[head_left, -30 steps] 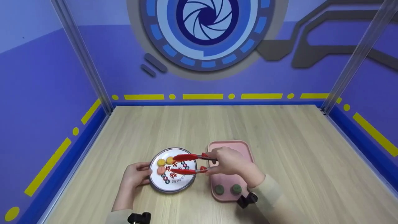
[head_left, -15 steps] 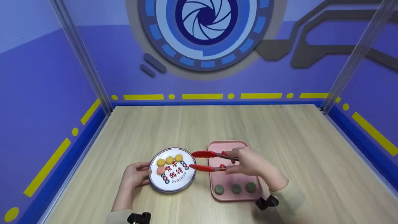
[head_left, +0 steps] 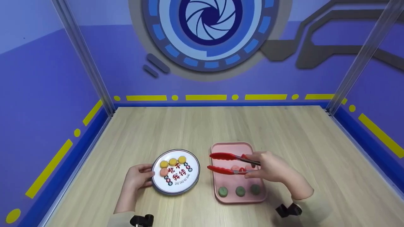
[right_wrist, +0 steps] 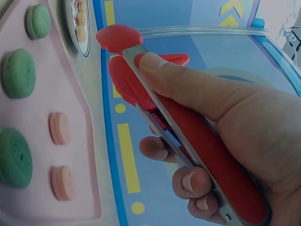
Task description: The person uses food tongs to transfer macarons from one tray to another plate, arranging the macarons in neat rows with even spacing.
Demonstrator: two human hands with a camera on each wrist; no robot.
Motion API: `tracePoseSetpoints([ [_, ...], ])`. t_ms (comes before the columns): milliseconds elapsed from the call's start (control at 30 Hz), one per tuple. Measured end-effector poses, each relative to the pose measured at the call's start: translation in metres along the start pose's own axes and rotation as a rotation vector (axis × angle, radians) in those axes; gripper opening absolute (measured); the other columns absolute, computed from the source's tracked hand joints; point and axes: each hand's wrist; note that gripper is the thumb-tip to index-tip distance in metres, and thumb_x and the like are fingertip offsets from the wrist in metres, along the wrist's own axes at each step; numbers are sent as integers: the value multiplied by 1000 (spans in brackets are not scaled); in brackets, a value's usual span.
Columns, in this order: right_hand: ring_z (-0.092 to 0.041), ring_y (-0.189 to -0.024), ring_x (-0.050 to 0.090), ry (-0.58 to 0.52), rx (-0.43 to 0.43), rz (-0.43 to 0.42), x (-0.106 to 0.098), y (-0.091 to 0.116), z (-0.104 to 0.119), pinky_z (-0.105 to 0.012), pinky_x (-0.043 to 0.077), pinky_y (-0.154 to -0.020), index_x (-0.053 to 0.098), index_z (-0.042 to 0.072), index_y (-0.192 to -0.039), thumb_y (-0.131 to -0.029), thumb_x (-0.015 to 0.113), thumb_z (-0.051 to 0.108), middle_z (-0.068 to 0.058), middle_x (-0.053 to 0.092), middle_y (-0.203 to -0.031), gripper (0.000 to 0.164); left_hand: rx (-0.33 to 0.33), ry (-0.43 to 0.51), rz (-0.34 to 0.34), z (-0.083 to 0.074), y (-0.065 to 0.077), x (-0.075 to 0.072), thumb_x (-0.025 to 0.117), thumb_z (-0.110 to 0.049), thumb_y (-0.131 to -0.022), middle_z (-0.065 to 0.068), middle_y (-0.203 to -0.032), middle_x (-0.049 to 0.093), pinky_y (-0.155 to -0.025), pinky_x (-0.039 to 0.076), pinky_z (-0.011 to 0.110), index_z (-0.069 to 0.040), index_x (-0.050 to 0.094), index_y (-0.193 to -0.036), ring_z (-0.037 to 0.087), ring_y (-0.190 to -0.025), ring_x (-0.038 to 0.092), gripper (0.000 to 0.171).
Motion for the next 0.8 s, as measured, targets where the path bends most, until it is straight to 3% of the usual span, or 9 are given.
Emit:
tracePoseSetpoints([
  [167, -10, -78, 57, 48, 54, -16, -7, 11, -4, -21, 47, -64, 71, 3, -128, -78, 89, 43, -7, 76, -107, 67, 6, -8, -9, 0, 0, 1, 66, 3, -94, 27, -125, 66, -63, 64, 29, 7, 60, -136, 14, -78, 70, 43],
  [300, -10, -72, 51, 55, 102, -18, -12, 20, -10, -20, 41, -59, 72, 6, -129, -76, 90, 42, -3, 74, -96, 66, -10, -10, -20, 0, 0, 2, 67, 2, -94, 26, -125, 67, -63, 64, 28, 5, 61, -136, 15, -82, 70, 43],
  [533, -10, -77, 57, 89, 113, -6, -17, 35, -22, -24, 48, -63, 73, 7, -127, -75, 91, 42, -3, 75, -98, 65, 3, -5, -16, 0, -1, 1, 66, 3, -94, 26, -125, 66, -64, 65, 29, 6, 61, -136, 15, -82, 70, 43],
  [800, -11, -73, 52, 95, 173, 32, -18, 42, -28, -25, 45, -62, 74, 7, -125, -73, 91, 44, 0, 73, -91, 67, 3, -3, -13, 0, 0, 1, 66, 3, -94, 25, -123, 66, -63, 64, 29, 6, 61, -136, 15, -81, 69, 42],
])
Point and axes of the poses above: each hand's wrist, its own y-axis away from the middle knuckle, its own x-axis out of the palm, z = x × y
